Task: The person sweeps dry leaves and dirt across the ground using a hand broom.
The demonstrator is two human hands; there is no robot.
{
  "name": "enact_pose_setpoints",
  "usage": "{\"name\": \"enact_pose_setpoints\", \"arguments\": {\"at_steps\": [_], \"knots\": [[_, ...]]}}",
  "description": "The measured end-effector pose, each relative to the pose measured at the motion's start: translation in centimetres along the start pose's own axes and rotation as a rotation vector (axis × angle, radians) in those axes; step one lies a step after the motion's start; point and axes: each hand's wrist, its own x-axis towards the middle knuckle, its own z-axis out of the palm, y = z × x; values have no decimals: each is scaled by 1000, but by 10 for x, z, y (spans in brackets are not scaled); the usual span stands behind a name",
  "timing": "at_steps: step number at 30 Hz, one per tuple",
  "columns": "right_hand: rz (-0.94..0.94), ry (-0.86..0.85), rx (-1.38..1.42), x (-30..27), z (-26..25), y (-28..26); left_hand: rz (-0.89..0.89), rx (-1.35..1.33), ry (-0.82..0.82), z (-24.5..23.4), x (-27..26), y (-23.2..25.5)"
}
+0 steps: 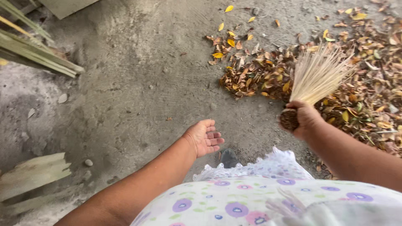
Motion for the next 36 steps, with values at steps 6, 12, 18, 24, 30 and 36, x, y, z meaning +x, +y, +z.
{"name": "enact_pose_setpoints", "arguments": {"at_steps": [6, 12, 18, 24, 30, 36], "knots": [[94, -195, 97, -17, 31, 17, -29, 53, -23, 34, 9, 7], [588, -487, 176, 9, 65, 15, 35, 43, -42, 36, 14, 45], [442, -211, 213, 70, 47, -47, 45, -48, 86, 18, 13, 76], [12, -130, 43, 95, 30, -92, 32, -24, 24, 68, 41, 99], [-37, -208, 157, 33, 67, -94, -43, 108, -69, 154, 51, 110], [110, -505, 38, -17, 102, -84, -26, 140, -193, 189, 46, 115]]}}
